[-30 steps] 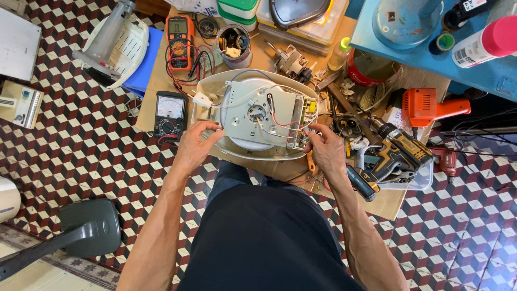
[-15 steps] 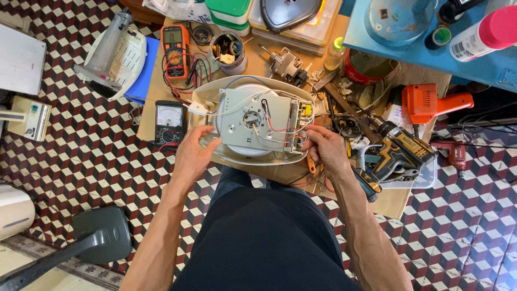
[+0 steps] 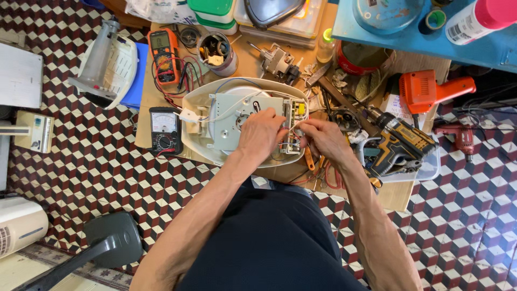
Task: The person uses a cordless drill to remove screws from a disassembled appliance base, then uses a multimeter to test electrical continuity on internal components and wiring.
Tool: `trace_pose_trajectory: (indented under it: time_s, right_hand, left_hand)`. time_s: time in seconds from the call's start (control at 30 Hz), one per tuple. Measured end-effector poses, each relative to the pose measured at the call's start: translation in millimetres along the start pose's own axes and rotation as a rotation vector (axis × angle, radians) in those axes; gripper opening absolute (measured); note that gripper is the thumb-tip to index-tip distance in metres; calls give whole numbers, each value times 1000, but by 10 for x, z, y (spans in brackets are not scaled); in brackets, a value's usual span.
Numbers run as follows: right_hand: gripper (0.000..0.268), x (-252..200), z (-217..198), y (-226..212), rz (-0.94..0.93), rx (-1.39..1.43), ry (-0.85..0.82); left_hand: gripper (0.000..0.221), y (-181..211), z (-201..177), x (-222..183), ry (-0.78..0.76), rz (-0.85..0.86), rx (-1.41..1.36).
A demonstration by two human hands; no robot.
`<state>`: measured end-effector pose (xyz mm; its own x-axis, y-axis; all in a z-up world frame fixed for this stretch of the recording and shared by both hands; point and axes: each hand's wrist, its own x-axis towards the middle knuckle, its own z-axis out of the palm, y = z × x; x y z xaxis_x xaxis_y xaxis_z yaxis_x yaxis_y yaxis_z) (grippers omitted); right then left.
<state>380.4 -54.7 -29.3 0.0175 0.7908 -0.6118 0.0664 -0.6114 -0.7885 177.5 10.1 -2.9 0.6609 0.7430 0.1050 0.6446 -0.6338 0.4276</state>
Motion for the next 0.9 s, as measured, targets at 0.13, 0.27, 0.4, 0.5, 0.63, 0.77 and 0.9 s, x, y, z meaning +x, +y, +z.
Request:
trace_pose_trajectory:
  time_s: [0.13, 0.27, 0.4, 0.5, 0.63, 0.77, 0.9]
  right_hand:
    - [32, -92, 88, 18, -42, 50, 54]
    - [34, -219, 221, -55, -164, -154, 246]
    - [40, -378, 287, -283, -18, -59, 412]
    - [48, -494, 343, -483, 41, 17, 473]
    - [47, -559, 466, -700, -65, 72, 506]
    - [35, -514, 770, -848, -130, 60, 473]
    - [30, -387, 1227, -1069, -102, -99, 414]
  left_hand:
    - [17, 8, -11, 55, -24, -3, 30]
    - [31, 26, -200, -98, 200, 81, -183]
    - [20, -276, -483, -297, 331, -85, -237]
    - [35, -862, -747, -551, 459, -501, -285]
    - [42, -1937, -925, -783, 638, -907, -428]
    - [20, -2825, -546, -954, 472, -816, -209]
    - [21, -3286, 51, -982, 27, -800, -240]
